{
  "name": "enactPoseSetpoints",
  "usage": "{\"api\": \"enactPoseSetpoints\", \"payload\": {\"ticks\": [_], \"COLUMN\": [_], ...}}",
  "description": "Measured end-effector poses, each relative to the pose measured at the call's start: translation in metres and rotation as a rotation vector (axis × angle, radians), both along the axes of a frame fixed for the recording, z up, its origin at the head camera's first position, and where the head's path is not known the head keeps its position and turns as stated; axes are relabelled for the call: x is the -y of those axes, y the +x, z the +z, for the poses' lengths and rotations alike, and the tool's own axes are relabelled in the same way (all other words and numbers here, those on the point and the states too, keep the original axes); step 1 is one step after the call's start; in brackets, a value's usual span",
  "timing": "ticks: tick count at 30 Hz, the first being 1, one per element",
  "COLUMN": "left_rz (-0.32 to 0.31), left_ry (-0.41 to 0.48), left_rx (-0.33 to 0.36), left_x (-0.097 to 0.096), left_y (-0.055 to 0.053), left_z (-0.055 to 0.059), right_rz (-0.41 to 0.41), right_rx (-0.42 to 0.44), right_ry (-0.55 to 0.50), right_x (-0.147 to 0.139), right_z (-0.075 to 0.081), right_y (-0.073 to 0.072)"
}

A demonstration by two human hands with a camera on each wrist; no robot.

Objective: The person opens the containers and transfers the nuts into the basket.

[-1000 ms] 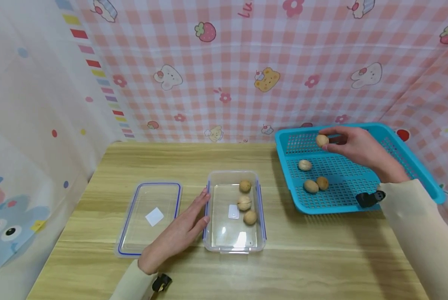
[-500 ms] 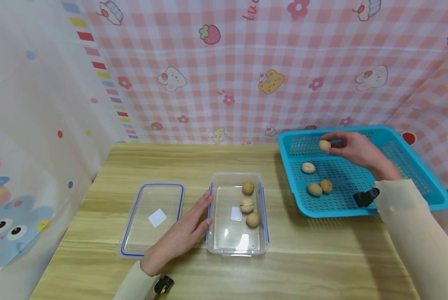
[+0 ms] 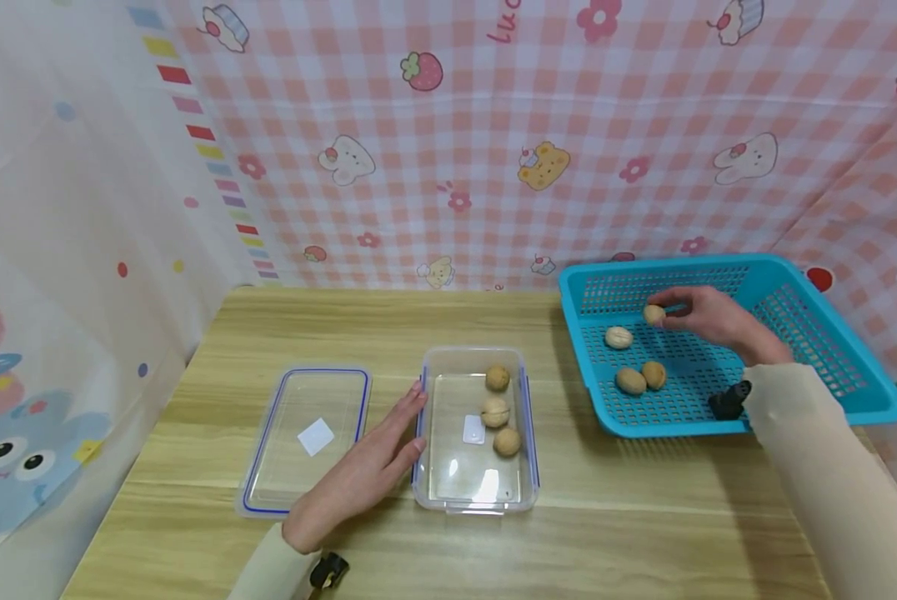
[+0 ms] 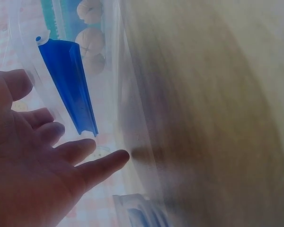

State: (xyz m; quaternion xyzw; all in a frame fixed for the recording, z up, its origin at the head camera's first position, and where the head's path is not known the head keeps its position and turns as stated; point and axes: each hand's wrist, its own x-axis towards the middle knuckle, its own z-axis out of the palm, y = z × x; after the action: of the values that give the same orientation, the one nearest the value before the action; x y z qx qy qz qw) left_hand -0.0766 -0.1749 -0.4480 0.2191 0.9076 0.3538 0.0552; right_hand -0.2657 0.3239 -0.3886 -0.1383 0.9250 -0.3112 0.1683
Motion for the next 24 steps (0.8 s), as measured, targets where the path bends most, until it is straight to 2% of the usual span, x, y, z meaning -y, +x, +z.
{"api": "enactPoseSetpoints", "payload": {"ticks": [5,14,24], "left_rz": [0.003,-0.01,-0.006], "left_ry": [0.006,-0.003,-0.007], "left_rx": [-0.012,0.006,0.031], "left_x": [0.0,0.001,0.001], "left_y": [0.001,-0.001,-0.001], "left_z": [-0.001,0.0,0.002], "right_rz": [0.019,0.069,0.086], "right_rx": [0.008,-0.016,0.012], "right_ry": [0.004,0.059,0.111], "right_x": [-0.002,0.008,0.016], "right_z": [-0.007,-0.015,-0.016], "right_y": [-0.003,-0.006,-0.01]}}
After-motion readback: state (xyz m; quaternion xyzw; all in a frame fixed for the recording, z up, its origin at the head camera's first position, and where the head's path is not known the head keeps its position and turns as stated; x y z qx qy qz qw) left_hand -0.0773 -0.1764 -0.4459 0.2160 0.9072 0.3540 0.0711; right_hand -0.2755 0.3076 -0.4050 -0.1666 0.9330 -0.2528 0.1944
